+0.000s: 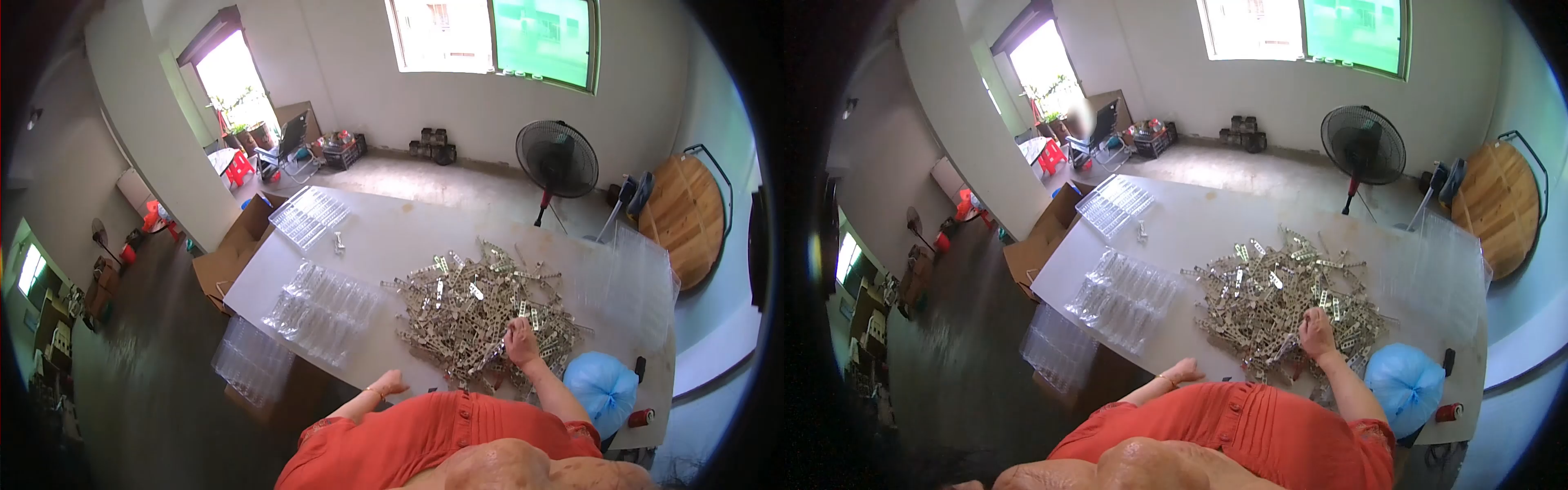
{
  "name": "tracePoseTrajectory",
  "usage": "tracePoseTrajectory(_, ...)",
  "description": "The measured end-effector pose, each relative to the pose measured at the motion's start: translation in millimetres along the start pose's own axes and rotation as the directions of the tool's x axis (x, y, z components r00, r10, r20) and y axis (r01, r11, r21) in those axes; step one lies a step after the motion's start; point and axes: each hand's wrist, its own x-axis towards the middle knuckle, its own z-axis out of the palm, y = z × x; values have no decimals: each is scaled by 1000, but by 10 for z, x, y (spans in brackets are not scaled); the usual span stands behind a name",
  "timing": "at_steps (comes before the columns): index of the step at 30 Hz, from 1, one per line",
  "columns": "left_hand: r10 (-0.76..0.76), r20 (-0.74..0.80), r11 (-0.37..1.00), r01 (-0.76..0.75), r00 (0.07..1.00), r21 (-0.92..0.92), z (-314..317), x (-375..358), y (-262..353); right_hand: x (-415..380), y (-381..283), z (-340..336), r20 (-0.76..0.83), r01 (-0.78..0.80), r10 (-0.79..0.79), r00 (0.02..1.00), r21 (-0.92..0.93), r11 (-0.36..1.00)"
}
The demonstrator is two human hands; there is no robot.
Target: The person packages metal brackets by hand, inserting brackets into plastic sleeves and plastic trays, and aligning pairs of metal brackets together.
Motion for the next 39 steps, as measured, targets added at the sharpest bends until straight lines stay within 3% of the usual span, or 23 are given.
tracePoseTrajectory(3, 158, -349, 953, -235, 924, -191, 160, 287, -20, 64, -33, 68, -103, -50, 69, 992, 175, 983)
tracePoseTrajectory(4, 115, -222, 923, -187, 968, -336, -84, 223, 198, 85, -17, 123, -162, -52, 92, 983, 236, 970)
tracePoseTrajectory(5, 125, -318, 848, -268, 940, -458, -96, 252, 294, 182, -241, -26, -84, -157, 202, 976, 373, 914)
tracePoseTrajectory(6, 78, -208, 624, -211, 975, -753, -296, 98, 526, 228, -370, -105, 0, -253, 291, 957, 494, 832)
tracePoseTrajectory(7, 159, -217, 383, -263, 963, -885, -420, -12, 669, 224, -270, -6, 114, -347, 355, 928, 614, 709)
tracePoseTrajectory(8, 197, -170, 216, -212, 965, -953, -583, -178, 848, 253, -352, -100, 288, -441, 352, 891, 737, 512)
tracePoseTrajectory(9, 150, -97, 69, -108, 984, -992, -728, -303, 1060, 276, -499, -212, 371, -496, 363, 855, 786, 367)
tracePoseTrajectory(10, 222, -93, -48, -84, 971, -995, -791, -309, 1124, 313, -699, -301, 382, -488, 383, 841, 842, 230)
tracePoseTrajectory(11, 285, -101, -164, -56, 953, -985, -828, -335, 1143, 336, -789, -371, 444, -533, 358, 821, 821, 203)
tracePoseTrajectory(14, 385, -71, -286, 46, 920, -957, -976, -456, 1277, 331, -935, -415, 539, -619, 327, 776, 752, 229)
tracePoseTrajectory(19, 438, 56, -192, 155, 897, -969, -1029, -502, 1430, 313, -1006, -325, 696, -738, 248, 674, 638, 219)
tracePoseTrajectory(25, 486, 131, -44, 174, 864, -984, -1017, -471, 1458, 302, -970, -181, 768, -799, 223, 601, 573, 181)
tracePoseTrajectory(30, 480, 153, -81, 218, 864, -973, -1020, -414, 1432, 332, -956, -66, 772, -800, 223, 595, 596, 73)
tracePoseTrajectory(39, 483, 194, -113, 281, 854, -953, -986, -266, 1410, 323, -893, 54, 804, -831, 250, 540, 557, 4)
